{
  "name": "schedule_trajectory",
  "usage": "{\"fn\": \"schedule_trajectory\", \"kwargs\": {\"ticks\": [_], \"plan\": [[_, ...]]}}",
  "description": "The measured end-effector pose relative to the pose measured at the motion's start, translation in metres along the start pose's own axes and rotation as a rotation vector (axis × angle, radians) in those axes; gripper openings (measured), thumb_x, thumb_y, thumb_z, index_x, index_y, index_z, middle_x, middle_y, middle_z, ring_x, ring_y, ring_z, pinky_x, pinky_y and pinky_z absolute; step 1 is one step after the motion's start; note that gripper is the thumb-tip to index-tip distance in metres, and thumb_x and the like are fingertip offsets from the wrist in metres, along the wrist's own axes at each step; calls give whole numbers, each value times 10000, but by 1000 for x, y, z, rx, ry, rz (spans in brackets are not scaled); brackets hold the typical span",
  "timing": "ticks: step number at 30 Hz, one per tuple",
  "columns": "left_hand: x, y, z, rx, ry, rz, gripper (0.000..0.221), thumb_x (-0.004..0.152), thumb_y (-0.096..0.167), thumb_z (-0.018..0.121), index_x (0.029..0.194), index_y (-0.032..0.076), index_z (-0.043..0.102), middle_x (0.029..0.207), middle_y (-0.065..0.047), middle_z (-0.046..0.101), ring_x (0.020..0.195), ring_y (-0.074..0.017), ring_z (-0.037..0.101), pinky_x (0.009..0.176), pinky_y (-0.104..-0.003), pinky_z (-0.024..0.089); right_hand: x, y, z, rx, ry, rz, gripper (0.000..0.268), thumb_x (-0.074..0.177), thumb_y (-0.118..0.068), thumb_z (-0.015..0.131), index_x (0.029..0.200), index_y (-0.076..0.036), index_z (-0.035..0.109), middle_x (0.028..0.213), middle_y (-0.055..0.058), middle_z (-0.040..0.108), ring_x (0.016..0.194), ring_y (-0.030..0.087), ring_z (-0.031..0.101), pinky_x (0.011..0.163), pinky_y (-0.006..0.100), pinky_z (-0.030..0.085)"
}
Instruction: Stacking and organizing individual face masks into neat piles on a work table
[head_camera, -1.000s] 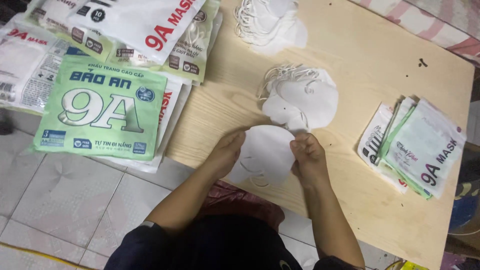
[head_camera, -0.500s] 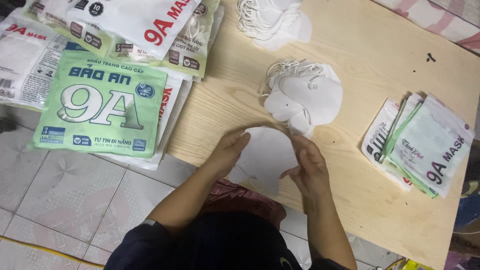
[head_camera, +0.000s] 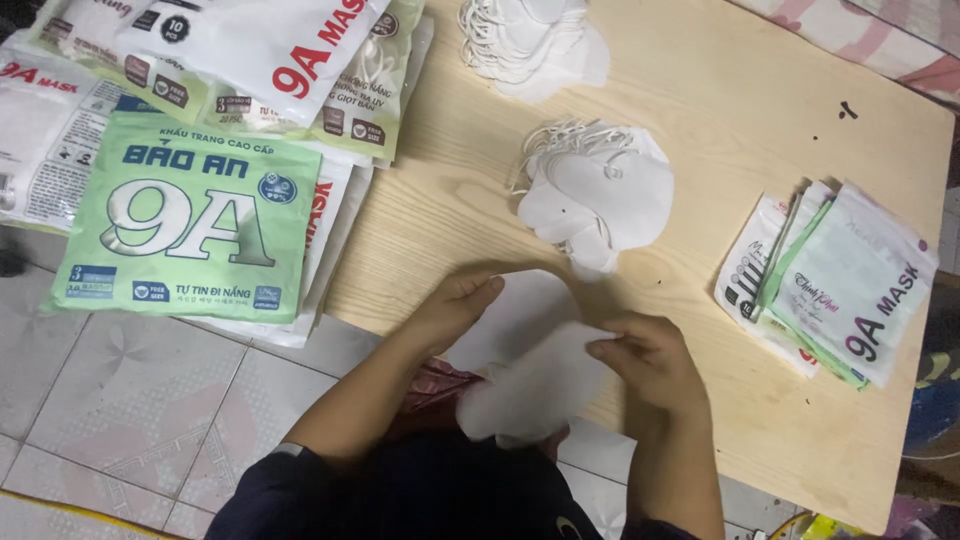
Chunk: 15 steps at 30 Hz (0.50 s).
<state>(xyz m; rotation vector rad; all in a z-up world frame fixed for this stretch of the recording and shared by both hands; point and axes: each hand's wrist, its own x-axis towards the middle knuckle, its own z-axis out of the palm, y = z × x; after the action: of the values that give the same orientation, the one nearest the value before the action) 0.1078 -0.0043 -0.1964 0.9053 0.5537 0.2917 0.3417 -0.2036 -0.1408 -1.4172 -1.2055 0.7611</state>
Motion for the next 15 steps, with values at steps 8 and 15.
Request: {"fn": "schedule_trajectory", "kwargs": {"ticks": [8,15], "plan": [[-3,-8,12,23,-125,-27,352,1101,287,496,1192,36,725,1026,-124,765,887,-165,696,815,-323,592,40,-15,23,-81,-47,366,156,825,30,792,976,9,758,673,50,669,669,135,566,602,318,487],[-6,-4,9,92,-200,-17,361,1124,258,418,1187,68,718,1028,-94,753,910,-139,669,804,-279,574,41,-5,26,-22,-48,418,126,836,2,802,957,-23,776,672,54,729,653,111,610,607,260,517]]}}
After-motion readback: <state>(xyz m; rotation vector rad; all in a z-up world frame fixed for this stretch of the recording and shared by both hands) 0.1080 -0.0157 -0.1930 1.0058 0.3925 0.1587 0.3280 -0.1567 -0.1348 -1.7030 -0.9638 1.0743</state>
